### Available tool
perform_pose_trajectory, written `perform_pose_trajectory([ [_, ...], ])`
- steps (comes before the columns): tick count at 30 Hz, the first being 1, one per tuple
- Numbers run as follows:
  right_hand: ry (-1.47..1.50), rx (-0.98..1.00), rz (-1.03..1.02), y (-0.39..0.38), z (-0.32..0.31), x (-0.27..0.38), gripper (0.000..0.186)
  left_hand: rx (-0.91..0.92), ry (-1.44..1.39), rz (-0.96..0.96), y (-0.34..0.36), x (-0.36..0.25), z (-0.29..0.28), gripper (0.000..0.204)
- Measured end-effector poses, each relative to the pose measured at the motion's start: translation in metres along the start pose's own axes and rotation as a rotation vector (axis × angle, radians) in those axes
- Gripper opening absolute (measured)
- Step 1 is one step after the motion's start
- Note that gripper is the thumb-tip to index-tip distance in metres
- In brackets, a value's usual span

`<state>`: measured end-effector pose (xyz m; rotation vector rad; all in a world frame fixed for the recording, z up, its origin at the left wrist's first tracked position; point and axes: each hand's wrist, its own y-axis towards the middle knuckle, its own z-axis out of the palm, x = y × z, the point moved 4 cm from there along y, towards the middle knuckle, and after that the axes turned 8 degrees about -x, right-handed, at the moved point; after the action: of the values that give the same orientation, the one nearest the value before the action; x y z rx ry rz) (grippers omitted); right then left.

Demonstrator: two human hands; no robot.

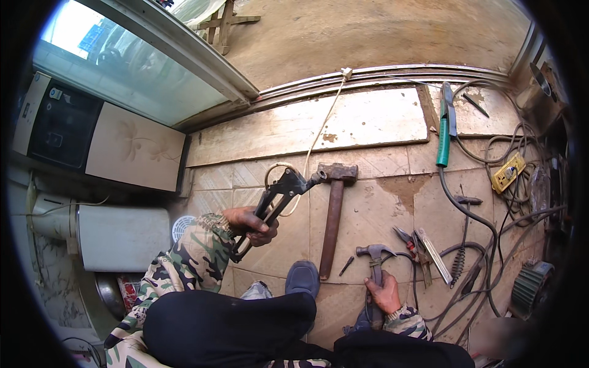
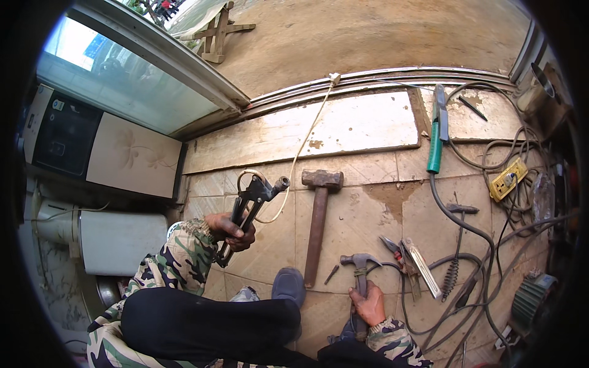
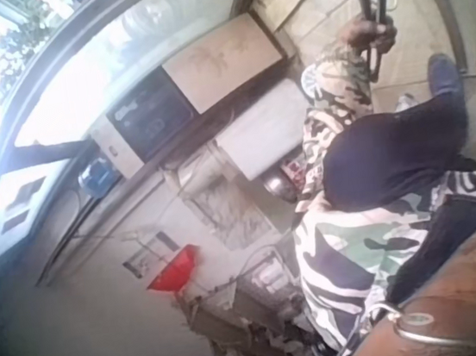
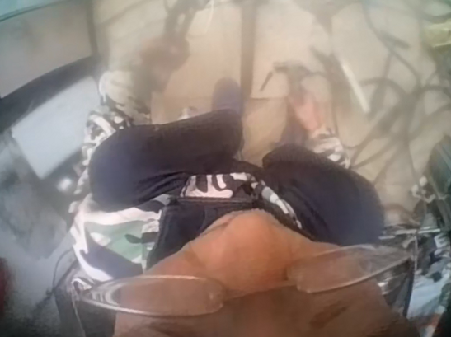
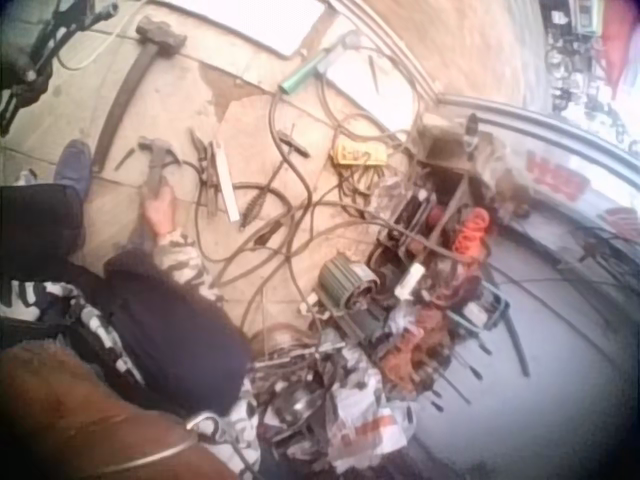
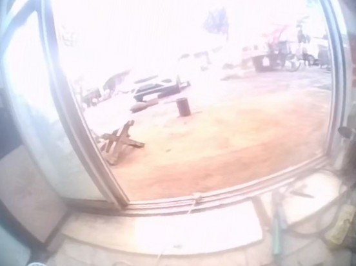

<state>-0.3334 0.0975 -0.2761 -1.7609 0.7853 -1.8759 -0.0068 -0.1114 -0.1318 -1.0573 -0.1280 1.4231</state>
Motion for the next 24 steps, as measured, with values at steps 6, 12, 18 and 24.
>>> perform_pose_trajectory([
  [6, -0.080, -0.022, -0.004, 0.000, -0.003, -0.001, 0.020, -0.214, 0.203, 0.059, 0.009, 0.009, 0.020, 0.029],
  [12, -0.108, -0.029, -0.023, -0.001, -0.005, 0.000, 0.024, -0.602, 0.746, 0.150, 0.025, 0.046, 0.035, 0.024],
  [18, -0.104, -0.046, -0.106, -0.001, -0.005, -0.004, 0.027, -0.584, 1.022, 0.540, 0.031, 0.048, 0.058, 0.019],
  [24, -0.148, -0.044, -0.136, -0.002, -0.008, 0.000, 0.023, -0.616, 1.123, 0.537, 0.028, 0.050, 0.060, 0.016],
])
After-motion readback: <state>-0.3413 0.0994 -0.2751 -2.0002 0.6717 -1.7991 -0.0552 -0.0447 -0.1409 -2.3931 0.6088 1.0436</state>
